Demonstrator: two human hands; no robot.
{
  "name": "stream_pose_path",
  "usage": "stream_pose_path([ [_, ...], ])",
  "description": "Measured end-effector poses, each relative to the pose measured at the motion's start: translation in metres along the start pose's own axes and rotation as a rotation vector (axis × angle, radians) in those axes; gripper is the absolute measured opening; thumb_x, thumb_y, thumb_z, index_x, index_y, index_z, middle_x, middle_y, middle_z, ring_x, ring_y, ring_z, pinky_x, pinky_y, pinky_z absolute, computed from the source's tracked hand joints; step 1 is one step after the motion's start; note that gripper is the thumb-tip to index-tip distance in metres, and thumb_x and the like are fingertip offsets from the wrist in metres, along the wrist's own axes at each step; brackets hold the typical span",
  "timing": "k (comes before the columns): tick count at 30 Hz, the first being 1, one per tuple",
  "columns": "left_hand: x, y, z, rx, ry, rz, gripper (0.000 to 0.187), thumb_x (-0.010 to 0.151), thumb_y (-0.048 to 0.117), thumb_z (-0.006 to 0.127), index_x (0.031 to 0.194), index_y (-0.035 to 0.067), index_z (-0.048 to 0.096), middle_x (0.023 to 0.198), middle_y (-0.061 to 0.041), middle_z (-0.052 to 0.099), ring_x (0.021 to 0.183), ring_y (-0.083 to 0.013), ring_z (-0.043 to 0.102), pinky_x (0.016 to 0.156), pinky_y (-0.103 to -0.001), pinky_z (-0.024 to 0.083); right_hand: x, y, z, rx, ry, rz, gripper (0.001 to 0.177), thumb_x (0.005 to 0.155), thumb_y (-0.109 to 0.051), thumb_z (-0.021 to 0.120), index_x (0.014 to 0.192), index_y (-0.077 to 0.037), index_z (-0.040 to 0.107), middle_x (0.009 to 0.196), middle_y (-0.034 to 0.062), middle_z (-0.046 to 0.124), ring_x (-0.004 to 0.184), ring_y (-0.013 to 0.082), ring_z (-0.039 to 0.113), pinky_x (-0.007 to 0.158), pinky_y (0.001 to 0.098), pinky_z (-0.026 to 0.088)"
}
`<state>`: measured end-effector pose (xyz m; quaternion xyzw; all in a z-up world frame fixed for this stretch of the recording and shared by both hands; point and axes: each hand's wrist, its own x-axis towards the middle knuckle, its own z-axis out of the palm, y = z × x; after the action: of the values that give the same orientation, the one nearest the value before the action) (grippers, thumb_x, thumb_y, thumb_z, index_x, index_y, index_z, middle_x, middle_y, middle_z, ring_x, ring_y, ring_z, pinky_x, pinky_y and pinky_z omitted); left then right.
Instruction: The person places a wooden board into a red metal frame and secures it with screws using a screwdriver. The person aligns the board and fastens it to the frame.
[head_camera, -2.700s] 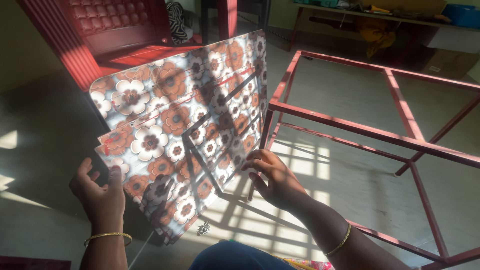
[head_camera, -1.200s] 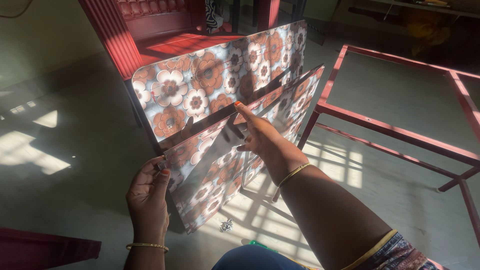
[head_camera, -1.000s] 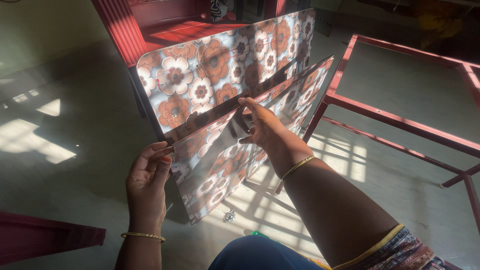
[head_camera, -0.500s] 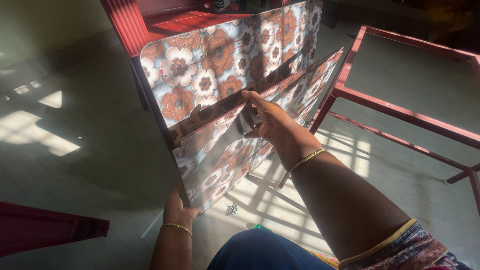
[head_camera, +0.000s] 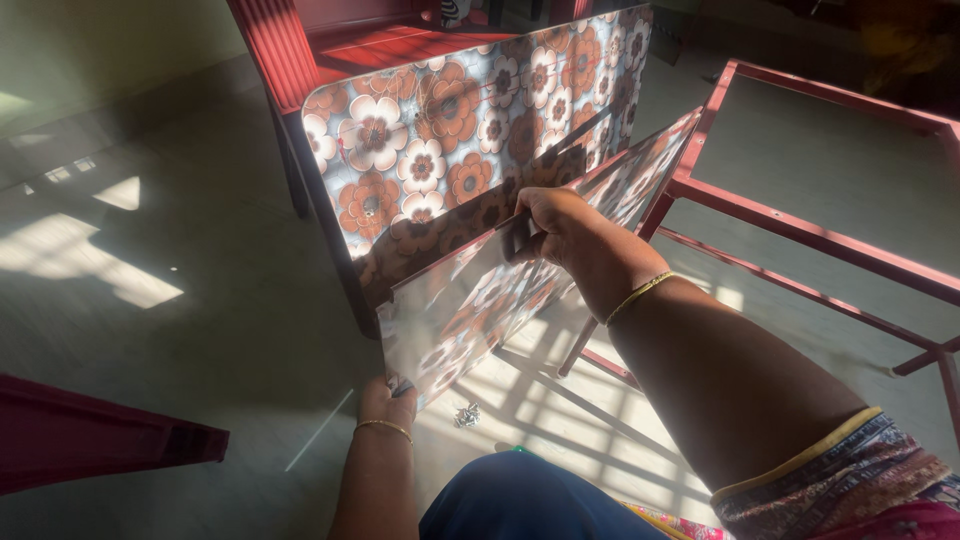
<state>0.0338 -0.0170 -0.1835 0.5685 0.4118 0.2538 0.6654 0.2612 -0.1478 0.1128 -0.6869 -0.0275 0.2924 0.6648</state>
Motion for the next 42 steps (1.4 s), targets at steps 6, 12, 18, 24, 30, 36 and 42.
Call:
stream_pose_path([
  [6,-0.02,0.021,-0.017,0.169,-0.116,0.255,0.013,0.086,0.015,0.08,0.093,0.004,0.076,0.086,-0.006,0.074,0.082,-0.0116,0.064,0.078,-0.03,0.051,-0.019,-0.022,-0.031,0.043,0.065,0.02,0.015,0.089,0.002,0.047,0.099,0.013,0.046,0.089,0.0288,0.063,0.076,0.045,0.071,0.078,0.0648,0.066],
  [12,-0.042,0.054,-0.021,-0.027,-0.142,0.237,0.02,0.083,0.013,0.083,0.097,0.002,0.075,0.091,-0.007,0.075,0.084,-0.0108,0.066,0.076,-0.029,0.054,-0.047,-0.046,-0.059,0.199,-0.009,-0.044,0.008,0.092,0.003,0.049,0.095,0.011,0.047,0.081,0.0181,0.048,0.069,0.0374,0.067,0.08,0.0765,0.063],
  [18,-0.069,0.098,-0.035,-0.636,-0.071,-0.072,0.031,0.086,0.003,0.069,0.113,-0.005,0.058,0.113,-0.017,0.064,0.111,-0.0285,0.063,0.096,-0.038,0.06,-0.102,-0.058,-0.07,0.206,-0.1,-0.121,0.024,0.098,-0.002,0.041,0.075,0.007,0.038,0.081,0.0388,0.059,0.072,0.05,0.071,0.082,0.0685,0.063],
  [24,-0.115,0.124,-0.066,-1.24,-0.182,-0.402,0.037,0.098,0.014,0.046,0.12,-0.014,0.055,0.132,-0.033,0.055,0.136,-0.0475,0.051,0.098,-0.039,0.059,-0.148,-0.052,-0.075,0.166,-0.197,-0.182,0.031,0.103,-0.012,0.042,0.082,0.01,0.048,0.078,0.0251,0.055,0.085,0.0486,0.07,0.084,0.068,0.063],
  [30,-0.146,0.12,-0.093,-1.24,-0.322,-0.324,0.046,0.1,0.013,0.043,0.121,-0.027,0.048,0.145,-0.054,0.037,0.138,-0.0567,0.047,0.091,-0.037,0.059,-0.168,-0.048,-0.073,0.262,-0.147,-0.137,0.033,0.104,-0.022,0.051,0.115,0.009,0.046,0.096,0.0223,0.059,0.096,0.0484,0.071,0.088,0.0705,0.06],
  [36,-0.197,0.149,-0.131,-1.231,-0.28,-0.334,0.048,0.102,0.017,0.043,0.131,-0.021,0.049,0.148,-0.049,0.037,0.138,-0.0611,0.042,0.092,-0.044,0.057,-0.198,-0.046,-0.063,0.233,-0.162,-0.099,0.042,0.106,-0.025,0.051,0.126,0.01,0.041,0.115,0.0304,0.057,0.108,0.053,0.067,0.089,0.0727,0.058],
  [42,-0.255,0.195,-0.172,-1.137,-0.221,-0.159,0.049,0.098,0.022,0.045,0.135,-0.011,0.045,0.148,-0.035,0.042,0.142,-0.0634,0.036,0.097,-0.068,0.046,-0.244,-0.047,-0.057,0.272,-0.263,-0.109,0.043,0.107,-0.03,0.04,0.132,0.004,0.039,0.125,0.032,0.057,0.114,0.0533,0.065,0.094,0.0731,0.054],
])
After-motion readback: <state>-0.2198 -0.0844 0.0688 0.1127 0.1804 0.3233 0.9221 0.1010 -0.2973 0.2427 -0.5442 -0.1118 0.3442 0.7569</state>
